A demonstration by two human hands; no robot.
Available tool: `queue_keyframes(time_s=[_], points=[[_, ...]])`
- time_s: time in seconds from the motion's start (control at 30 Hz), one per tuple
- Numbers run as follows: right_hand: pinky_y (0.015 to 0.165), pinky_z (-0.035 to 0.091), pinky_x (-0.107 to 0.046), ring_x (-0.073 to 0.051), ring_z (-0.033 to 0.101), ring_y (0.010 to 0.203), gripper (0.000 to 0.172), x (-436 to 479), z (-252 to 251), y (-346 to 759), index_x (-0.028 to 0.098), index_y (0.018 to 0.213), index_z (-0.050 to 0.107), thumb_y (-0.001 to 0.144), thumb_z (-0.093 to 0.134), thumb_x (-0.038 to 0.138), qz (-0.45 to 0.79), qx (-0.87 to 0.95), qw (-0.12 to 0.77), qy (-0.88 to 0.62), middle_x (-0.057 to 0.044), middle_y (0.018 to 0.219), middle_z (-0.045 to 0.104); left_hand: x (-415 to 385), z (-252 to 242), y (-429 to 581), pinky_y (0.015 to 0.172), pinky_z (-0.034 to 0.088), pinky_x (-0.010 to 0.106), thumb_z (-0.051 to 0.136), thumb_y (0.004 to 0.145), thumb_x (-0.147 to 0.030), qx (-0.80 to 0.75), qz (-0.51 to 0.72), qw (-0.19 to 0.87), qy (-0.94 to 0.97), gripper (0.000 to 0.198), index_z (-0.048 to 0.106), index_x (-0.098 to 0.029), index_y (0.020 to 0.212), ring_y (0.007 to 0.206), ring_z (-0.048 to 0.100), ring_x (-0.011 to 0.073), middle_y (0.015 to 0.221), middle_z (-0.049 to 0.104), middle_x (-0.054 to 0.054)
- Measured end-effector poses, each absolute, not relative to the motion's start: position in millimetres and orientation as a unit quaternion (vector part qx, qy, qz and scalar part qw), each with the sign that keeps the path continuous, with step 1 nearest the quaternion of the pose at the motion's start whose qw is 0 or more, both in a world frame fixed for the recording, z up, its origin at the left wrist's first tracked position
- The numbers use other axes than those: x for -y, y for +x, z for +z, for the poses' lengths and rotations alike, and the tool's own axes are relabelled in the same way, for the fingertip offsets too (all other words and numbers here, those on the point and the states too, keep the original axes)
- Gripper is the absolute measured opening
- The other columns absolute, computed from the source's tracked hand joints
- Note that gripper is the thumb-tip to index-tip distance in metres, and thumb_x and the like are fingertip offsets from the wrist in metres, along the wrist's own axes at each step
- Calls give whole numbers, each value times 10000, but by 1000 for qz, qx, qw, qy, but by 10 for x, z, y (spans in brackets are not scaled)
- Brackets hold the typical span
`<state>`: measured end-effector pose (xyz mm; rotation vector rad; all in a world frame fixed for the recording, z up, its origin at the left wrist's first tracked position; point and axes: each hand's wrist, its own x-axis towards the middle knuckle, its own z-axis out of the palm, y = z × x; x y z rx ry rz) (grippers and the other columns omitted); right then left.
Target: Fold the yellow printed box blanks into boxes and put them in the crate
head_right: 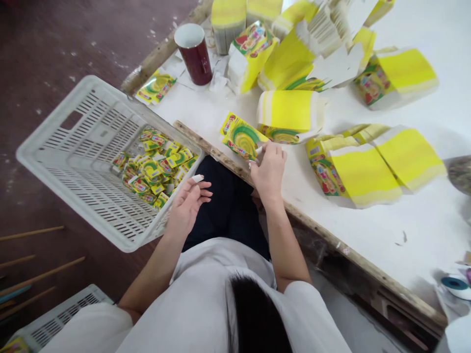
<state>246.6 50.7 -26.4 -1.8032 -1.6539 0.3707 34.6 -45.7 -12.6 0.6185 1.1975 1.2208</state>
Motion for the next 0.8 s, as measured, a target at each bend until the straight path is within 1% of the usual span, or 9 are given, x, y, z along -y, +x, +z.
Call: queue_keyframes(time_s=[0.07, 0.13, 0.2, 0.27, 0.33, 0.4, 0.53, 0.63, 0.8], points=[[809, 454, -444, -269, 530, 838, 295, -420, -223, 2417, 277, 869, 426, 752, 696, 269, 163, 607, 374, -682, -36, 857, 569, 485, -144, 384, 727, 561, 252, 768, 795, -503, -508, 519, 619, 299, 534, 594, -204, 1201, 863, 698, 153, 1098, 709, 85], [749, 464, -412, -249, 542, 762, 295, -268, -124, 2346, 278, 903, 436, 770, 699, 288, 201, 596, 398, -668, -18, 824, 562, 498, -152, 427, 807, 583, 325, 793, 718, -598, -489, 530, 613, 322, 703, 549, -228, 1264, 1030, 693, 225, 1233, 670, 128], [715, 473, -388, -236, 563, 727, 310, -76, -1, 2252, 272, 956, 454, 775, 705, 279, 264, 623, 381, -630, -12, 824, 574, 493, -124, 467, 923, 572, 419, 769, 653, -712, -466, 567, 590, 335, 828, 521, -265, 1305, 1229, 615, 301, 1373, 597, 148], [670, 477, -355, -216, 577, 695, 347, 121, 99, 2139, 263, 984, 459, 757, 720, 232, 368, 664, 330, -561, 4, 801, 583, 480, -53, 500, 1002, 539, 478, 699, 674, -771, -443, 601, 574, 336, 789, 546, -289, 1279, 1314, 551, 331, 1399, 580, 131], [631, 477, -310, -178, 583, 667, 374, 296, 144, 2019, 263, 1001, 439, 765, 723, 199, 498, 659, 311, -471, 25, 800, 596, 469, 46, 526, 1004, 537, 500, 647, 735, -751, -429, 611, 579, 327, 648, 607, -284, 1181, 1251, 594, 336, 1275, 645, 114], [644, 489, -285, -154, 595, 689, 400, 439, 144, 1906, 268, 1026, 410, 791, 728, 209, 581, 607, 354, -411, 34, 834, 603, 458, 142, 556, 972, 549, 503, 593, 800, -703, -424, 624, 577, 313, 504, 641, -267, 1048, 1101, 657, 316, 1070, 680, 94], [768, 514, -298, -159, 605, 855, 443, 614, 102, 1737, 268, 1063, 440, 775, 773, 226, 584, 556, 434, -402, 4, 971, 584, 434, 227, 627, 824, 574, 426, 438, 868, -705, -429, 690, 513, 277, 474, 556, -247, 828, 751, 620, 215, 749, 532, 25], [732, 512, -281, -153, 590, 845, 428, 623, 70, 1701, 254, 1064, 481, 762, 785, 241, 603, 567, 407, -386, -2, 979, 578, 445, 167, 646, 690, 544, 336, 405, 853, -772, -448, 694, 502, 257, 549, 494, -238, 763, 624, 537, 163, 678, 449, -9], [656, 480, -265, -132, 557, 727, 357, 533, 69, 1753, 245, 1051, 497, 796, 745, 226, 591, 568, 378, -430, 27, 865, 578, 525, -21, 583, 715, 525, 311, 460, 764, -875, -533, 607, 510, 295, 654, 559, -240, 881, 768, 602, 180, 795, 556, 11]])
